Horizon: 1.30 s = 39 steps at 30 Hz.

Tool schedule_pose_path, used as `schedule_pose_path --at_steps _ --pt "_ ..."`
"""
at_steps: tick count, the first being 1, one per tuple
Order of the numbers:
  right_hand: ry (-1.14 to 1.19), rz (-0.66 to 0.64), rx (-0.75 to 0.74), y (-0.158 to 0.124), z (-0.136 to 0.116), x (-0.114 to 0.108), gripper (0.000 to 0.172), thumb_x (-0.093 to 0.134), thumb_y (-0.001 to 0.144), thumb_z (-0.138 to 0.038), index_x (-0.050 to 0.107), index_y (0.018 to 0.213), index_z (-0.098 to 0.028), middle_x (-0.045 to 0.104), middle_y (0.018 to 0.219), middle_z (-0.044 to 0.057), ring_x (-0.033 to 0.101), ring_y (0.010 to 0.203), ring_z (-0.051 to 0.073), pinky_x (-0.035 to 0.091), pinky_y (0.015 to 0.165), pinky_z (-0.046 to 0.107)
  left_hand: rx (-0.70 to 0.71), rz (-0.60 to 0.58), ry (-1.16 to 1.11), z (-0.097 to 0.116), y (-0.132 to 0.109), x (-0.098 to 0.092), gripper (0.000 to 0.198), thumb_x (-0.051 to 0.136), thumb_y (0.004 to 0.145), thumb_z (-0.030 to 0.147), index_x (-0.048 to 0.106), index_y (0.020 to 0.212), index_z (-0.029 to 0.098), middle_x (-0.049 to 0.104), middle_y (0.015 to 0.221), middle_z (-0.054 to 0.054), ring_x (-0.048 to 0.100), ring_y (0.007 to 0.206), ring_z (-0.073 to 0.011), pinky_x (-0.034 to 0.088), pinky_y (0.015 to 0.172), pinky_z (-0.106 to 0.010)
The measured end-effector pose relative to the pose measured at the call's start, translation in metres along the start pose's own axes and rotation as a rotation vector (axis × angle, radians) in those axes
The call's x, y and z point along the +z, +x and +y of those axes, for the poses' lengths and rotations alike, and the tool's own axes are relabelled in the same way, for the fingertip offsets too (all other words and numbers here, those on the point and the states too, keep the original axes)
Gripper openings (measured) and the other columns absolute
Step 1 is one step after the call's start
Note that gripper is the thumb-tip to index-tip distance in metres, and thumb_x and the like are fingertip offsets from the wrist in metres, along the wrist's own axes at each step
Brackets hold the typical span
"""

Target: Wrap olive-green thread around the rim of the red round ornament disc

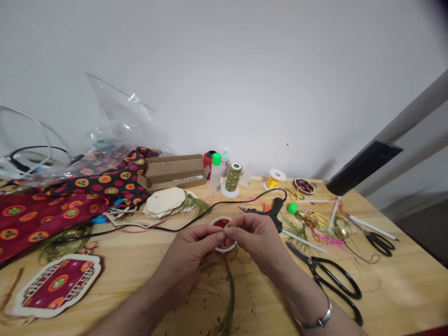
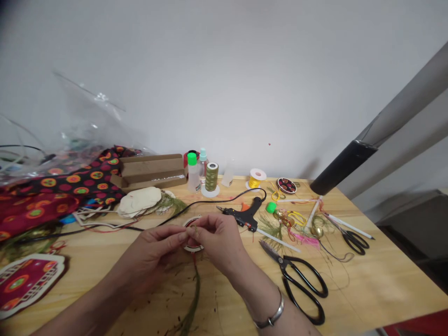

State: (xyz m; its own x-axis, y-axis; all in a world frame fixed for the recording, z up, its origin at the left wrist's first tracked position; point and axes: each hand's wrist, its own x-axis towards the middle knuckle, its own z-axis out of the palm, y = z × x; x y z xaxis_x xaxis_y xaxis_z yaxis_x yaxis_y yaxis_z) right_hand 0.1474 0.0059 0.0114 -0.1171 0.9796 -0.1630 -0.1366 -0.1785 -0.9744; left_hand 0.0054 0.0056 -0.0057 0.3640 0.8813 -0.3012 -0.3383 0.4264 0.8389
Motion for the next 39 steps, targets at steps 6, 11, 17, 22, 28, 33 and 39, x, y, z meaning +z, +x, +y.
schedule_pose_path --at_steps 6,11,17,22,28,33,39 --pt "0.056 -0.053 0.027 -0.002 -0.005 0.0 0.016 0.071 0.058 -0.025 0.063 0.059 -0.011 0.06 0.051 -0.001 0.052 0.047 0.007 0.042 0.049 0.02 -0.006 -0.007 0.052 0.006 -0.004 0.002 0.007 0.07 0.065 0.021 0.071 0.066 0.014 0.066 0.059 0.001 0.039 0.04 -0.001 0.029 0.04 -0.012" --pt "0.079 -0.07 0.033 -0.004 -0.01 0.001 0.016 0.072 0.057 -0.024 0.063 0.058 -0.012 0.058 0.047 -0.002 0.043 0.038 0.004 0.036 0.04 0.017 -0.022 -0.036 0.075 0.003 -0.003 -0.003 0.013 0.07 0.065 0.026 0.071 0.067 0.013 0.063 0.059 0.0 0.03 0.039 -0.0011 0.016 0.038 -0.016" --pt "0.082 -0.083 0.044 -0.003 -0.008 0.001 0.015 0.072 0.058 -0.024 0.063 0.058 -0.012 0.057 0.045 -0.003 0.041 0.036 0.003 0.03 0.037 0.016 0.008 0.004 0.096 0.003 -0.002 -0.001 0.011 0.068 0.064 0.025 0.071 0.066 0.014 0.062 0.056 -0.001 0.031 0.04 -0.0036 0.015 0.04 -0.019" --pt "0.036 -0.098 0.049 -0.001 -0.004 -0.002 0.015 0.068 0.065 -0.026 0.063 0.063 -0.012 0.059 0.048 -0.001 0.04 0.036 0.003 0.026 0.034 0.015 -0.012 0.005 0.076 0.006 -0.002 0.002 0.009 0.067 0.064 0.022 0.07 0.063 0.014 0.061 0.054 0.001 0.034 0.041 -0.0032 0.017 0.04 -0.017" --pt "0.021 -0.124 0.1 0.001 -0.007 -0.007 0.022 0.066 0.067 -0.033 0.061 0.067 -0.012 0.06 0.051 -0.001 0.042 0.033 0.003 0.028 0.032 0.015 -0.033 0.022 0.086 0.006 -0.002 0.001 0.009 0.068 0.065 0.022 0.07 0.064 0.014 0.059 0.051 0.003 0.029 0.038 -0.0017 0.015 0.039 -0.018" --pt "-0.007 -0.089 0.061 0.001 -0.006 -0.007 0.021 0.068 0.064 -0.032 0.062 0.066 -0.012 0.059 0.05 -0.002 0.043 0.032 0.004 0.03 0.031 0.015 -0.036 0.018 0.116 0.005 -0.002 0.001 0.012 0.068 0.064 0.025 0.07 0.065 0.013 0.054 0.047 0.004 0.023 0.037 -0.0021 0.01 0.039 -0.019" --pt "-0.042 -0.023 0.01 0.0 -0.008 -0.005 0.019 0.069 0.063 -0.029 0.062 0.059 -0.012 0.054 0.045 -0.004 0.039 0.036 0.003 0.029 0.035 0.016 -0.039 0.01 0.135 0.006 -0.004 0.002 0.011 0.069 0.063 0.025 0.071 0.065 0.014 0.054 0.046 0.004 0.024 0.036 -0.0028 0.012 0.039 -0.02"
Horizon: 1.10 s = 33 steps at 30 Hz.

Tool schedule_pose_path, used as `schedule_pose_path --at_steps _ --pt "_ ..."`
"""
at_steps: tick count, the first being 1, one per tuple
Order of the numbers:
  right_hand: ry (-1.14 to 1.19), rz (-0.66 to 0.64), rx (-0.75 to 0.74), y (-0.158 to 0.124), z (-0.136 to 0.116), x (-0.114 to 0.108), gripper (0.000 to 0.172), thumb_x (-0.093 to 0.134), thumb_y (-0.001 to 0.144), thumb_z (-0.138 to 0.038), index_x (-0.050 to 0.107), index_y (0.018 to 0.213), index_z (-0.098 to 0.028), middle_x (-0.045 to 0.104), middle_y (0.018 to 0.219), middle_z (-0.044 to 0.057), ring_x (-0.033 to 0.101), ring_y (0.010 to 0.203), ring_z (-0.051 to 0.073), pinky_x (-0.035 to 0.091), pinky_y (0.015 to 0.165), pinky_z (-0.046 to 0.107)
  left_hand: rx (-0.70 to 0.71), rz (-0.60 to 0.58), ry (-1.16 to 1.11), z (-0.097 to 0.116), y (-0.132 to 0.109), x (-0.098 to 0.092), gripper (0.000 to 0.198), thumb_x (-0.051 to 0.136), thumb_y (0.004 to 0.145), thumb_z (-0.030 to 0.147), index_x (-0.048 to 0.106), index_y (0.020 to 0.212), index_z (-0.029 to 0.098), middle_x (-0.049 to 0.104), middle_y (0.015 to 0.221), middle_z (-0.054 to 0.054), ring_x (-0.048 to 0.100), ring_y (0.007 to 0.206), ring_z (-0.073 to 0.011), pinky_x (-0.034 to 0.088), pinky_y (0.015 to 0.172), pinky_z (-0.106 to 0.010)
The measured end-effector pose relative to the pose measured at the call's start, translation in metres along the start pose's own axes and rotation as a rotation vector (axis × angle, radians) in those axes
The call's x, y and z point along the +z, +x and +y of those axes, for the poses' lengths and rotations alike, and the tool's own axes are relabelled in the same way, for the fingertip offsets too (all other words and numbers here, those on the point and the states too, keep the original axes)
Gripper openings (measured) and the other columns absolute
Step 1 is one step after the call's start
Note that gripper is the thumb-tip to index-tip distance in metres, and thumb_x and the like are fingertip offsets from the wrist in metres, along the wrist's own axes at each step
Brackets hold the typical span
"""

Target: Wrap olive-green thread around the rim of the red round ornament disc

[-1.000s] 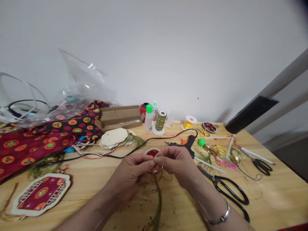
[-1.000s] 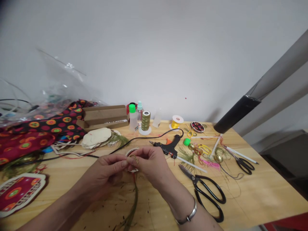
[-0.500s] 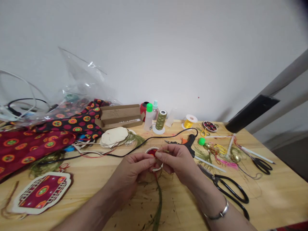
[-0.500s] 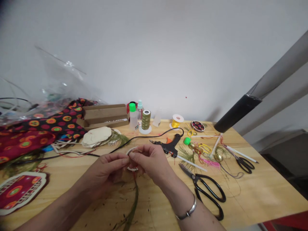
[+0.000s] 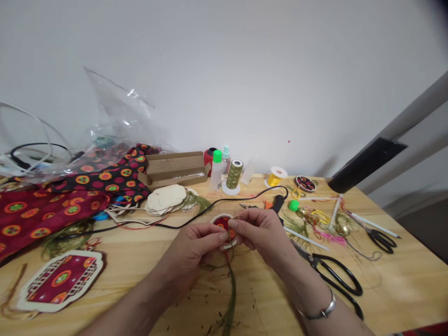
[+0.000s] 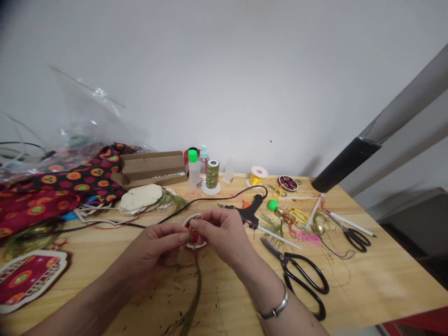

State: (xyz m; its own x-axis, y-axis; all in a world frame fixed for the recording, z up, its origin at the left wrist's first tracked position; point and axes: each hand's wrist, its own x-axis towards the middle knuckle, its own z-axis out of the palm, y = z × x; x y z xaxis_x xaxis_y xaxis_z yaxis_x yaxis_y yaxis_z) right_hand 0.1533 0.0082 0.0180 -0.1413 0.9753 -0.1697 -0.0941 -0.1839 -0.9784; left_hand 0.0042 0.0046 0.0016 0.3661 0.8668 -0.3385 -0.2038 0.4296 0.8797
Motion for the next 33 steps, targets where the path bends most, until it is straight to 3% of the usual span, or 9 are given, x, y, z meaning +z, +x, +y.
schedule_pose_path --at_steps 5,12,25,29,33 --pt "-0.05 0.028 -0.01 0.0 -0.001 0.0005 0.02 0.07 0.06 -0.029 0.061 0.054 -0.013 0.051 0.043 -0.005 0.04 0.039 0.004 0.032 0.04 0.018 0.035 0.014 0.058 0.0007 -0.0012 0.0005 0.009 0.069 0.064 0.025 0.071 0.064 0.016 0.053 0.045 0.005 0.027 0.037 -0.0036 0.019 0.041 -0.02" --pt "-0.032 0.095 -0.021 -0.0008 -0.0018 0.0045 0.019 0.069 0.06 -0.026 0.058 0.052 -0.013 0.047 0.039 -0.006 0.036 0.036 0.004 0.029 0.037 0.017 0.024 0.031 0.101 0.0002 0.0 -0.0005 0.012 0.068 0.064 0.027 0.07 0.065 0.015 0.045 0.04 0.007 0.023 0.037 -0.0032 0.011 0.038 -0.02" --pt "-0.125 0.134 -0.047 -0.002 -0.0002 0.0084 0.015 0.066 0.061 -0.024 0.06 0.052 -0.014 0.05 0.041 -0.005 0.035 0.035 0.004 0.029 0.036 0.017 0.07 0.07 0.223 0.0047 -0.005 0.0032 0.012 0.067 0.065 0.028 0.073 0.067 0.017 0.047 0.038 0.006 0.034 0.038 -0.0062 0.026 0.044 -0.02" --pt "-0.115 0.11 -0.055 0.0003 0.0037 0.0065 0.015 0.067 0.063 -0.027 0.063 0.059 -0.013 0.056 0.046 -0.002 0.042 0.039 0.006 0.036 0.04 0.019 0.031 0.12 0.119 0.0038 -0.0028 0.0044 0.008 0.068 0.062 0.024 0.072 0.062 0.016 0.044 0.034 0.007 0.032 0.035 -0.005 0.026 0.041 -0.019" --pt "-0.146 0.017 -0.064 0.0001 0.0042 0.0026 0.021 0.063 0.07 -0.032 0.066 0.078 -0.013 0.065 0.064 0.004 0.056 0.055 0.012 0.044 0.054 0.024 0.048 0.147 -0.022 0.0027 -0.0004 0.0023 0.008 0.068 0.065 0.022 0.071 0.064 0.014 0.063 0.051 0.001 0.044 0.041 -0.0059 0.026 0.039 -0.017"
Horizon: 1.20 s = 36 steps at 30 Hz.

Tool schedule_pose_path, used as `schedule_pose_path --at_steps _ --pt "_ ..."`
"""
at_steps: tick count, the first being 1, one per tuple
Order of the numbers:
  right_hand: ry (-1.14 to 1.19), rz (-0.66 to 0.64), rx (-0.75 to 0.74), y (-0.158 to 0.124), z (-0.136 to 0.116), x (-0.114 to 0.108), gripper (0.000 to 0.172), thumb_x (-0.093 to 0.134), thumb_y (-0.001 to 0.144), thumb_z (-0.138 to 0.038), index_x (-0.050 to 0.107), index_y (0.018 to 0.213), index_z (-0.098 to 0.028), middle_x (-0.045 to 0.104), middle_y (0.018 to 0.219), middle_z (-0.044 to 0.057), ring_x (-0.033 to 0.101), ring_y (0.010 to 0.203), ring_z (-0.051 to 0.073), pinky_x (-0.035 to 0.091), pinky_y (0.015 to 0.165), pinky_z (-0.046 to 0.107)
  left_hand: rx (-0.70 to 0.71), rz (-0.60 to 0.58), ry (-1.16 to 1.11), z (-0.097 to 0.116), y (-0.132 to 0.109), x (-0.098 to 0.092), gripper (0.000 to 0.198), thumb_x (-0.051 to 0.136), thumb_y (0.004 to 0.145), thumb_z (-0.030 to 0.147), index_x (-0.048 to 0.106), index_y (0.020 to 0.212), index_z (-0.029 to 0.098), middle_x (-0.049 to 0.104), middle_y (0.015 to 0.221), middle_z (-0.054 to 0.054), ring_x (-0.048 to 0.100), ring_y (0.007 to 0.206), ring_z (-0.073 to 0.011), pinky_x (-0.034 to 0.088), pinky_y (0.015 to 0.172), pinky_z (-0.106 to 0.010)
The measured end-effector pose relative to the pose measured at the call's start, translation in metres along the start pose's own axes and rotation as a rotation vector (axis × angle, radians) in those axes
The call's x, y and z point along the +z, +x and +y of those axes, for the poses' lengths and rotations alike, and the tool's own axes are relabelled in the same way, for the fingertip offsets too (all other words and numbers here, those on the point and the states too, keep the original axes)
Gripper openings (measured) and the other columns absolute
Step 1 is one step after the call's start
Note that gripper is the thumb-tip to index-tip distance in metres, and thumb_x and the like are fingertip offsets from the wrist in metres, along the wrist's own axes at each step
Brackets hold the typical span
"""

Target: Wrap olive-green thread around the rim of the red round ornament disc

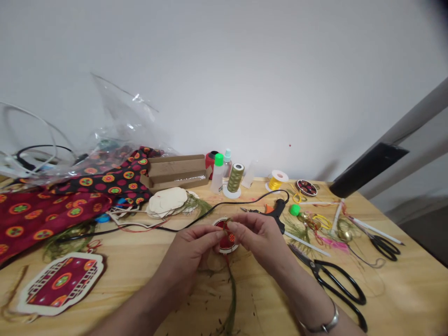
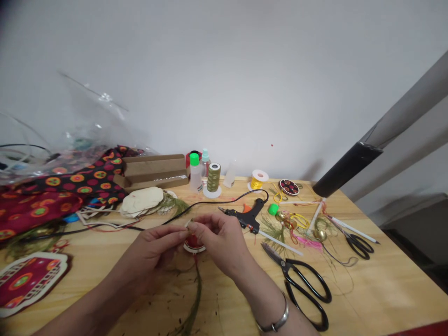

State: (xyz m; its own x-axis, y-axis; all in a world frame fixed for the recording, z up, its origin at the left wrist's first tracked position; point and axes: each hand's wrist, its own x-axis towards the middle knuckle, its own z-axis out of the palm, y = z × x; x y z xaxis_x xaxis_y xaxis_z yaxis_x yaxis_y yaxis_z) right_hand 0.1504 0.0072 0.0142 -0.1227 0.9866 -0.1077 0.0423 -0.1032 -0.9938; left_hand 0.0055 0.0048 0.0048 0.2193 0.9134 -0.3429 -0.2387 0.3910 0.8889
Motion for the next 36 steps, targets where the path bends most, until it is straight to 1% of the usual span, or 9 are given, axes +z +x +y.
schedule_pose_path --at_steps 5,13,19,22,25,27,29,32,36 --pt "-0.259 -0.068 -0.069 -0.006 -0.002 0.0 0.019 0.057 0.076 -0.029 0.068 0.074 -0.015 0.066 0.067 0.003 0.055 0.061 0.013 0.041 0.055 0.022 0.027 0.061 -0.155 0.0 0.003 -0.003 0.006 0.067 0.066 0.018 0.069 0.064 0.014 0.057 0.041 0.005 0.039 0.036 -0.0031 0.025 0.036 -0.015" --pt "-0.764 -0.106 -0.307 -0.023 0.008 0.013 0.025 0.046 0.083 -0.023 0.061 0.064 -0.017 0.059 0.057 0.0 0.046 0.052 0.01 0.031 0.051 0.021 -0.025 0.1 -0.249 -0.003 0.006 -0.006 0.005 0.065 0.066 0.013 0.064 0.063 0.01 0.065 0.054 -0.001 0.035 0.035 0.0 0.022 0.034 -0.011" --pt "-0.998 -0.255 -0.546 -0.029 0.008 0.019 0.019 0.048 0.08 -0.016 0.058 0.063 -0.018 0.062 0.06 0.001 0.05 0.053 0.011 0.031 0.051 0.022 -0.129 -0.015 -0.355 -0.007 0.011 -0.012 0.021 0.067 0.066 0.02 0.052 0.053 0.012 0.045 0.041 0.007 0.023 0.031 0.0007 0.014 0.032 -0.013" --pt "-0.846 -0.282 -0.618 -0.027 0.005 0.013 0.019 0.055 0.077 -0.024 0.06 0.06 -0.018 0.061 0.059 0.001 0.053 0.057 0.012 0.036 0.055 0.023 -0.125 -0.012 -0.39 -0.007 0.01 -0.01 0.022 0.068 0.064 0.017 0.052 0.051 0.013 0.041 0.038 0.009 0.029 0.031 -0.0004 0.018 0.031 -0.012" --pt "-0.543 -0.008 -0.58 -0.015 0.005 0.005 0.017 0.051 0.08 -0.019 0.062 0.067 -0.017 0.064 0.075 0.005 0.057 0.076 0.015 0.042 0.073 0.027 -0.09 -0.007 -0.38 -0.007 0.009 -0.007 0.013 0.068 0.064 0.014 0.059 0.056 0.012 0.044 0.039 0.008 0.037 0.033 -0.0019 0.027 0.034 -0.011" --pt "-0.361 0.134 -0.443 -0.005 0.007 0.001 0.008 0.055 0.076 -0.019 0.063 0.078 -0.017 0.063 0.085 0.006 0.057 0.085 0.017 0.043 0.079 0.031 -0.069 -0.019 -0.344 -0.007 0.008 -0.006 0.005 0.068 0.064 0.013 0.064 0.062 0.011 0.052 0.044 0.005 0.046 0.039 -0.0042 0.036 0.039 -0.013" --pt "-0.083 0.059 -0.22 0.002 0.011 0.0 0.014 0.062 0.071 -0.023 0.06 0.084 -0.017 0.062 0.088 0.007 0.059 0.081 0.018 0.047 0.071 0.031 -0.062 -0.058 -0.31 -0.008 0.006 -0.004 0.004 0.067 0.065 0.014 0.067 0.067 0.011 0.062 0.053 0.0 0.056 0.049 -0.0082 0.043 0.048 -0.016" --pt "0.128 -0.067 0.004 0.005 0.013 0.004 0.031 0.07 0.062 -0.025 0.056 0.089 -0.016 0.063 0.085 0.006 0.06 0.077 0.017 0.048 0.069 0.032 -0.077 -0.089 -0.283 -0.009 0.004 -0.002 0.005 0.068 0.065 0.016 0.068 0.067 0.011 0.066 0.057 -0.002 0.059 0.053 -0.0106 0.045 0.05 -0.018" --pt "0.161 -0.124 0.029 0.002 0.012 0.009 0.025 0.07 0.061 -0.026 0.056 0.078 -0.015 0.062 0.079 0.004 0.059 0.068 0.015 0.047 0.064 0.03 -0.066 -0.084 -0.223 -0.007 0.0 0.002 0.005 0.071 0.061 0.016 0.07 0.065 0.013 0.065 0.056 -0.001 0.059 0.057 -0.0114 0.044 0.055 -0.019"
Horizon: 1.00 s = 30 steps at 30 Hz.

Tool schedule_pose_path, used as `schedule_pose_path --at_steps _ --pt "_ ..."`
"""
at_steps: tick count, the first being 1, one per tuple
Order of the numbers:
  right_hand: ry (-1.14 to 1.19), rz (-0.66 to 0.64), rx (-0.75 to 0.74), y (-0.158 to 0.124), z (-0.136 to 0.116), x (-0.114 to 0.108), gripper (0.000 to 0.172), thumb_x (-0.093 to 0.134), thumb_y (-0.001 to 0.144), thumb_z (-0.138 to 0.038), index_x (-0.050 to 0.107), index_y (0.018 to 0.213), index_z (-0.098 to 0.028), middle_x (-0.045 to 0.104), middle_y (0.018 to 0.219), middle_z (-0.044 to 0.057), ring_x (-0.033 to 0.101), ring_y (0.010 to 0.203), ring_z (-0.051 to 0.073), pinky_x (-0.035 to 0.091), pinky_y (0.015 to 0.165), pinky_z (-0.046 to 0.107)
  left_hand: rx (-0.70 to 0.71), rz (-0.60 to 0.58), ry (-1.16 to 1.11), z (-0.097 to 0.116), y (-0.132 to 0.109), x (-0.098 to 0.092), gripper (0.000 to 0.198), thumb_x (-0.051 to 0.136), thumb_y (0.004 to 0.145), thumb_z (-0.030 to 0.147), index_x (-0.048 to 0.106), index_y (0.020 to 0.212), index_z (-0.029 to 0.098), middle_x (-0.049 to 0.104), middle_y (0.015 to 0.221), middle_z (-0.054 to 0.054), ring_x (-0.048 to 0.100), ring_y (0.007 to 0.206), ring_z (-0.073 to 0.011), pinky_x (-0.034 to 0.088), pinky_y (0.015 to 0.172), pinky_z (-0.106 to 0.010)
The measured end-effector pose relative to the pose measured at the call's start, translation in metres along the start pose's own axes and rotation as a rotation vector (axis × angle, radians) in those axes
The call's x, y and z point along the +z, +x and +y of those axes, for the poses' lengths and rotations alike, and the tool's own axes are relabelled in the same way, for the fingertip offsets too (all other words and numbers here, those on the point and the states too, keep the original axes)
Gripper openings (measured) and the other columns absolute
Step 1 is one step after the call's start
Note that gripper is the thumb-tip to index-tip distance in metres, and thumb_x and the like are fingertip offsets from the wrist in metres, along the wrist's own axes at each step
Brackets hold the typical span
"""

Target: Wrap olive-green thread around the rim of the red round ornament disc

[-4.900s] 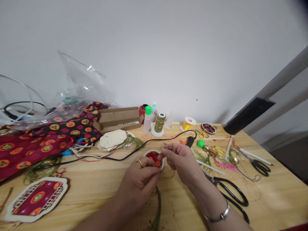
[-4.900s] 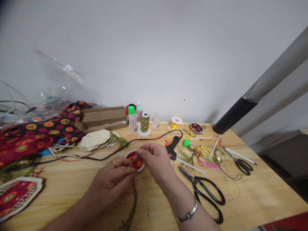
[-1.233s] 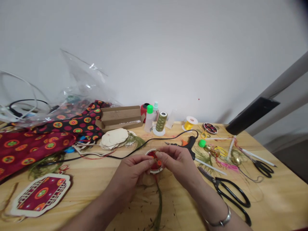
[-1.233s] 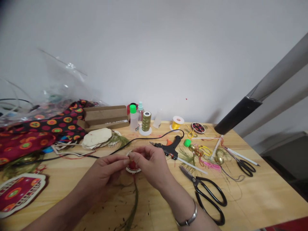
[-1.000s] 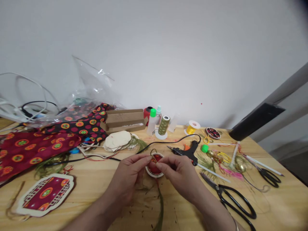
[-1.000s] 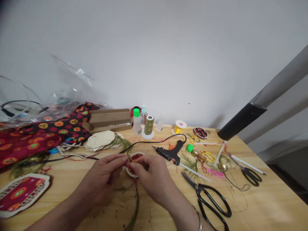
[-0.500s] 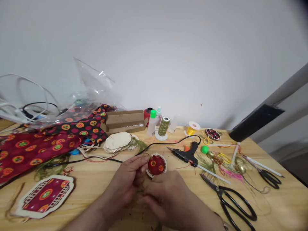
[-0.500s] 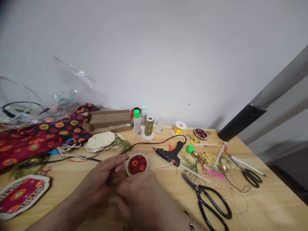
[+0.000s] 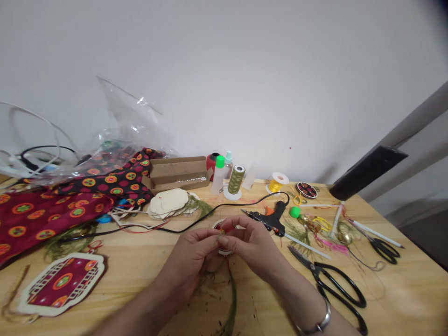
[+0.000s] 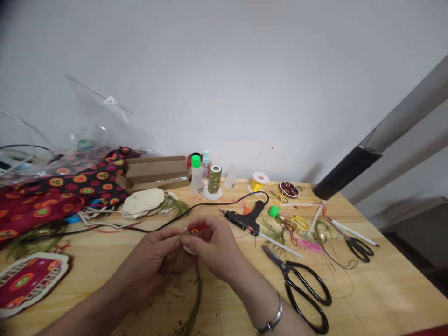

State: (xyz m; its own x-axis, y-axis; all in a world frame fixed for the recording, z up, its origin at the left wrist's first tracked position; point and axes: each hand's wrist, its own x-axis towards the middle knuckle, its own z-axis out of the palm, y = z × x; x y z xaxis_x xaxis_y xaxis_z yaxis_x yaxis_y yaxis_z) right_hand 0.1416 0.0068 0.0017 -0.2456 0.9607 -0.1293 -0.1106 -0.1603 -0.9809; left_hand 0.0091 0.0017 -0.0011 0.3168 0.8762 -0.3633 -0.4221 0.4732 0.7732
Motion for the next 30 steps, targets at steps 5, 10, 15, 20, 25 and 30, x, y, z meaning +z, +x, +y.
schedule_pose_path --at_steps 5,10,15,20,25,30 --pt "0.029 0.033 0.035 -0.001 -0.003 0.0 0.019 0.066 0.065 -0.03 0.053 0.067 -0.015 0.057 0.06 -0.001 0.054 0.052 0.01 0.044 0.052 0.024 0.006 -0.022 0.101 0.0 -0.002 0.002 0.008 0.068 0.065 0.021 0.072 0.068 0.014 0.066 0.059 -0.002 0.059 0.06 -0.0136 0.044 0.06 -0.023" --pt "-0.039 0.073 0.048 0.0 -0.008 -0.003 0.016 0.061 0.068 -0.026 0.052 0.062 -0.015 0.045 0.044 -0.007 0.037 0.037 0.005 0.032 0.04 0.018 0.053 -0.063 0.191 -0.001 0.0 -0.001 0.011 0.066 0.068 0.024 0.073 0.071 0.016 0.068 0.064 -0.003 0.059 0.068 -0.016 0.044 0.064 -0.023" --pt "-0.055 0.111 0.006 0.0 -0.011 -0.004 0.014 0.062 0.064 -0.02 0.052 0.056 -0.014 0.048 0.049 -0.006 0.039 0.044 0.005 0.031 0.045 0.018 0.062 -0.053 0.222 -0.002 0.002 -0.003 0.012 0.067 0.068 0.023 0.074 0.076 0.018 0.069 0.065 -0.001 0.059 0.072 -0.0147 0.042 0.069 -0.021" --pt "-0.081 0.12 -0.012 0.0 -0.009 -0.005 0.014 0.063 0.064 -0.022 0.053 0.057 -0.014 0.053 0.054 -0.003 0.045 0.051 0.008 0.035 0.051 0.02 0.061 -0.001 0.263 0.0 -0.001 -0.001 0.01 0.068 0.067 0.024 0.074 0.073 0.018 0.066 0.059 0.001 0.055 0.061 -0.0099 0.041 0.06 -0.017" --pt "-0.18 0.123 -0.046 0.0 -0.006 -0.008 0.012 0.06 0.067 -0.021 0.055 0.059 -0.014 0.054 0.057 -0.002 0.045 0.054 0.009 0.036 0.053 0.021 0.041 0.027 0.282 0.001 -0.003 0.001 0.011 0.068 0.067 0.024 0.074 0.075 0.018 0.052 0.04 0.006 0.041 0.04 -0.0052 0.033 0.044 -0.015" --pt "-0.213 0.133 -0.063 0.001 -0.005 -0.008 0.011 0.06 0.068 -0.022 0.056 0.06 -0.015 0.055 0.059 -0.001 0.047 0.056 0.01 0.037 0.053 0.022 0.042 -0.014 0.203 -0.001 -0.001 0.003 0.012 0.068 0.067 0.023 0.074 0.077 0.018 0.066 0.058 0.0 0.056 0.058 -0.0102 0.041 0.055 -0.016"
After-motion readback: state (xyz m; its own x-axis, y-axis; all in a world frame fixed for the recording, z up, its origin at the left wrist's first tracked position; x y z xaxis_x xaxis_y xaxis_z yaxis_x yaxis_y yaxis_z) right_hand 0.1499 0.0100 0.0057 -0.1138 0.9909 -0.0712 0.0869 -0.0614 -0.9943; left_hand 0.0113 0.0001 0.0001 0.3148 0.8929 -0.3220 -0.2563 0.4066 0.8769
